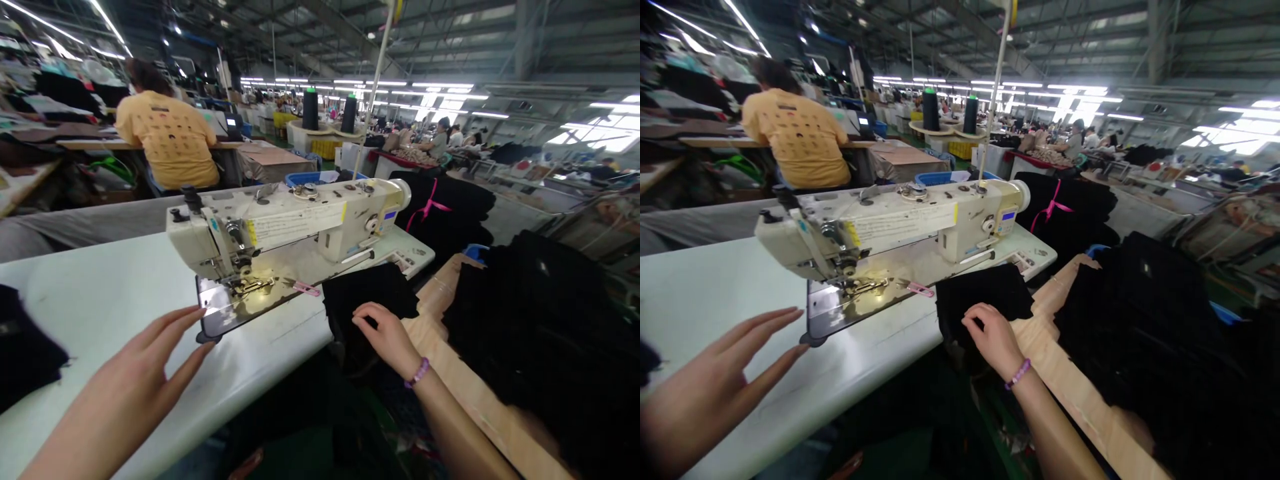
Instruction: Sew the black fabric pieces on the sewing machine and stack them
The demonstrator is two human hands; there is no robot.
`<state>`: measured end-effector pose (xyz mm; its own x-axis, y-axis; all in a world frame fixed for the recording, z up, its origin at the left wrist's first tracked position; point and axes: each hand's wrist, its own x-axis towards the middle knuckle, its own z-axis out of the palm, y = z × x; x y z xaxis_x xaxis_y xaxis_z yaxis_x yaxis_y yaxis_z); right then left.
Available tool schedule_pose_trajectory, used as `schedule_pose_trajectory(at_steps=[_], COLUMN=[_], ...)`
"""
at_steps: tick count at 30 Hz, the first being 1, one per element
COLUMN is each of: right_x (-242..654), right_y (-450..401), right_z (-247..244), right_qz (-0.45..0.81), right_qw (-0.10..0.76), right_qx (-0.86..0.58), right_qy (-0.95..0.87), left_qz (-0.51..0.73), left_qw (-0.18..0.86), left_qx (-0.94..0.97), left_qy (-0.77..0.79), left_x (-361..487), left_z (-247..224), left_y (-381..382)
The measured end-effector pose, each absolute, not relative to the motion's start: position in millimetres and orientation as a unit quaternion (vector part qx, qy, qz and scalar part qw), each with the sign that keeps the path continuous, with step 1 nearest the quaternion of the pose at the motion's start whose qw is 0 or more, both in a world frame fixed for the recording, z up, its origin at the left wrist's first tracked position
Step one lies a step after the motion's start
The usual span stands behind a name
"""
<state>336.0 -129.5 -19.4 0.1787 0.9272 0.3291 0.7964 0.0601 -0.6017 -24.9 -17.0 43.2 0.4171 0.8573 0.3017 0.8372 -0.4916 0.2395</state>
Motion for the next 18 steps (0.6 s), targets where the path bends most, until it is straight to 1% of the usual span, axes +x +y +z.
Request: schedule_pose_trajectory(at_steps=[1,3,5,7,9,13,15,18], right_x=[334.7,329.7,323.3,318.8,318.5,333.2,346.3,362.0], right_y=[-129.3,-131.1,-134.3,-136.1,-134.8,-122.6,-114.7,-107.3], right_z=[-19.4,-17.8,-16.6,-17.0,-18.2,-12.7,-0.8,30.7], right_qz=[0.088,0.066,0.034,0.019,0.041,0.115,0.102,0.032], right_qw=[0.357,0.324,0.274,0.257,0.307,0.483,0.533,0.582], right_qx=[-0.68,-0.666,-0.642,-0.625,-0.624,-0.642,-0.651,-0.648], right_qy=[-0.635,-0.668,-0.715,-0.736,-0.718,-0.585,-0.531,-0.491], left_qz=[0.18,0.16,0.168,0.182,0.194,0.209,0.222,0.257], left_qw=[0.034,0.047,0.048,0.044,0.038,0.03,0.024,0.012], left_qx=[0.855,0.878,0.892,0.901,0.905,0.909,0.91,0.913], left_qy=[0.485,0.448,0.416,0.39,0.376,0.36,0.348,0.317], left_x=[-18.7,-8.8,-2.2,1.1,1.9,0.0,-0.2,4.7], left_z=[44.4,44.2,41.7,39.3,38.5,39.3,38.8,40.6], left_y=[-20.5,-25.5,-27.8,-27.9,-27.0,-25.1,-23.7,-23.4])
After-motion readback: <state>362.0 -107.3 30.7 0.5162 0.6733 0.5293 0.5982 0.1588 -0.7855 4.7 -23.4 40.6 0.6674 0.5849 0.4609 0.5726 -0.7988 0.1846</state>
